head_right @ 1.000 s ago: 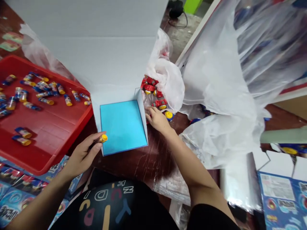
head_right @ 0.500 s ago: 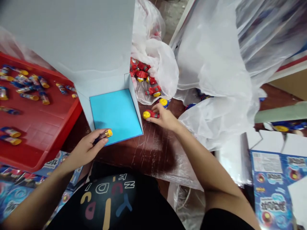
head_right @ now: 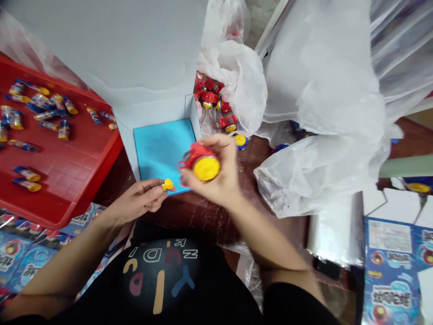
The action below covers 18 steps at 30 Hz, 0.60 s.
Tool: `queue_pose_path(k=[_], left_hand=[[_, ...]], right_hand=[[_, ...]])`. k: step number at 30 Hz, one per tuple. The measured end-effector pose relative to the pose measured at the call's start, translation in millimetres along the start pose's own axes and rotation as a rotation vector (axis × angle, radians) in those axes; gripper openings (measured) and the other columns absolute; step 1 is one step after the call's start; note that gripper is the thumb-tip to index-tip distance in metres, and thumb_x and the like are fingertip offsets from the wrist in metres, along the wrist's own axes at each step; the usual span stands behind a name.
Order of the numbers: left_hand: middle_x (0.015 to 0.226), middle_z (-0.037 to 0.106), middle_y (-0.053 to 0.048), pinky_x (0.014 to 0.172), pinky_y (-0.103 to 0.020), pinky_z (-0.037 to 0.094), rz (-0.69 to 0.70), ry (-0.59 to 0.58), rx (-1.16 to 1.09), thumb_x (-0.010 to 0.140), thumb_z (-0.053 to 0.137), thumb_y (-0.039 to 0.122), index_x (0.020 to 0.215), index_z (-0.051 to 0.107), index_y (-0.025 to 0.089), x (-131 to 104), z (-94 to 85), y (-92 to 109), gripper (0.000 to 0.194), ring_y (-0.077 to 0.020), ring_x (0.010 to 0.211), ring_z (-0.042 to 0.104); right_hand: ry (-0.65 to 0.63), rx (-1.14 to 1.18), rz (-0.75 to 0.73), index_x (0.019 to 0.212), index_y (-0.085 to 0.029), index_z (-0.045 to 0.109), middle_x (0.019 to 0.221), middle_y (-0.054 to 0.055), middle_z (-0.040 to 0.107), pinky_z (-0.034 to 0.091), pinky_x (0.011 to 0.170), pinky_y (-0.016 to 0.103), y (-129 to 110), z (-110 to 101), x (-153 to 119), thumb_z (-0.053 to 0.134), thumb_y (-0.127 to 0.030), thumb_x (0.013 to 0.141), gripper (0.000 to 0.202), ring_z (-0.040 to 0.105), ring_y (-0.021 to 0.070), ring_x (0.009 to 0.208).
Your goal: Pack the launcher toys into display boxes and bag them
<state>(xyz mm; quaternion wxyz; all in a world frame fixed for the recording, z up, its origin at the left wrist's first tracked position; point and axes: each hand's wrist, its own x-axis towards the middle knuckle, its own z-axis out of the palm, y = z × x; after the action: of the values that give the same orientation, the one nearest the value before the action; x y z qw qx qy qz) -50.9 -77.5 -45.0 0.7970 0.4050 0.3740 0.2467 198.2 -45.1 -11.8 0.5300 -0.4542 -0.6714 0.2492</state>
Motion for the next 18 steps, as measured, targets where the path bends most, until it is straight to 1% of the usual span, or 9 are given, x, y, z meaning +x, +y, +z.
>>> queue_pose_path(k=[2, 4, 7, 9, 11, 12, 14, 16, 18], left_hand=[[0.068, 0.039, 0.005, 0.048, -0.023, 0.018, 0.004, -0.017, -0.133, 0.089, 0.074, 0.063, 0.092, 0.061, 0.018, 6.5, 5.1, -0.3, 0.047, -0.0050, 0.051, 0.022], [0.066, 0.037, 0.006, 0.048, -0.023, 0.019, 0.025, 0.016, -0.096, 0.089, 0.073, 0.064, 0.096, 0.062, 0.018, 9.9, 8.5, 0.4, 0.048, -0.0056, 0.051, 0.022], [0.067, 0.048, 0.003, 0.054, -0.024, 0.034, 0.192, 0.169, 0.252, 0.098, 0.065, 0.058, 0.105, 0.067, 0.018, 12.5, 12.1, 0.3, 0.041, -0.0093, 0.056, 0.039], [0.081, 0.063, -0.002, 0.067, -0.027, 0.046, 0.420, 0.343, 0.578, 0.103, 0.060, 0.050, 0.110, 0.069, 0.018, 15.3, 13.2, -2.2, 0.035, -0.0141, 0.072, 0.056], [0.098, 0.071, -0.007, 0.081, -0.031, 0.051, 0.632, 0.520, 0.848, 0.104, 0.059, 0.044, 0.115, 0.070, 0.017, 18.3, 10.6, -4.5, 0.031, -0.0190, 0.089, 0.063], [0.103, 0.072, -0.009, 0.085, -0.032, 0.052, 0.683, 0.566, 0.930, 0.104, 0.059, 0.042, 0.119, 0.070, 0.017, 18.9, 7.3, -4.3, 0.031, -0.0204, 0.095, 0.064], [0.105, 0.072, -0.009, 0.085, -0.031, 0.052, 0.658, 0.544, 0.940, 0.104, 0.060, 0.041, 0.122, 0.070, 0.018, 16.6, -2.5, 0.9, 0.030, -0.0200, 0.095, 0.065], [0.096, 0.070, -0.004, 0.077, -0.028, 0.051, 0.490, 0.410, 0.774, 0.102, 0.063, 0.042, 0.117, 0.071, 0.018, 9.4, -13.1, 12.0, 0.029, -0.0162, 0.083, 0.063], [0.076, 0.060, 0.001, 0.061, -0.024, 0.045, 0.268, 0.251, 0.538, 0.100, 0.063, 0.048, 0.111, 0.070, 0.017, 0.2, -19.7, 24.1, 0.034, -0.0118, 0.064, 0.053]], right_hand=[[0.041, 0.132, 0.008, 0.133, -0.036, 0.046, 0.112, 0.003, 0.061, 0.063, 0.084, 0.042, -3.8, 31.8, -7.6, 0.070, -0.052, 0.093, 0.049, 0.068, 0.0210, 0.094], [0.034, 0.126, 0.055, 0.133, -0.035, 0.049, 0.111, 0.004, 0.061, 0.064, 0.088, 0.046, 1.5, 52.2, -14.9, 0.067, -0.051, 0.096, 0.044, 0.068, 0.0222, 0.095], [0.111, 0.045, 0.071, 0.131, -0.035, 0.049, 0.118, 0.006, 0.058, 0.062, 0.095, 0.053, 9.4, 66.5, -22.6, 0.068, -0.053, 0.094, 0.046, 0.067, 0.0259, 0.103], [0.205, -0.001, 0.104, 0.133, -0.036, 0.047, 0.122, 0.008, 0.055, 0.061, 0.098, 0.054, 9.6, 71.0, -25.2, 0.067, -0.053, 0.095, 0.046, 0.066, 0.0263, 0.105], [0.203, -0.011, 0.167, 0.136, -0.036, 0.044, 0.123, 0.008, 0.055, 0.062, 0.098, 0.052, 8.8, 69.8, -25.1, 0.064, -0.051, 0.098, 0.046, 0.067, 0.0249, 0.104], [0.146, -0.003, 0.185, 0.139, -0.037, 0.043, 0.123, 0.008, 0.055, 0.063, 0.098, 0.052, 9.4, 65.5, -23.4, 0.065, -0.053, 0.098, 0.049, 0.067, 0.0247, 0.104], [-0.054, 0.007, 0.135, 0.148, -0.038, 0.039, 0.134, 0.009, 0.054, 0.062, 0.103, 0.054, 13.4, 48.3, -15.8, 0.074, -0.061, 0.090, 0.071, 0.066, 0.0282, 0.117], [-0.277, -0.040, -0.014, 0.159, -0.040, 0.031, 0.155, 0.011, 0.043, 0.057, 0.112, 0.058, 19.6, 23.7, -3.1, 0.086, -0.062, 0.079, 0.100, 0.054, 0.0351, 0.140], [-0.464, -0.126, -0.192, 0.166, -0.045, 0.022, 0.168, 0.007, 0.034, 0.052, 0.118, 0.060, 24.1, 1.4, 11.0, 0.089, -0.050, 0.080, 0.108, 0.042, 0.0373, 0.153]])
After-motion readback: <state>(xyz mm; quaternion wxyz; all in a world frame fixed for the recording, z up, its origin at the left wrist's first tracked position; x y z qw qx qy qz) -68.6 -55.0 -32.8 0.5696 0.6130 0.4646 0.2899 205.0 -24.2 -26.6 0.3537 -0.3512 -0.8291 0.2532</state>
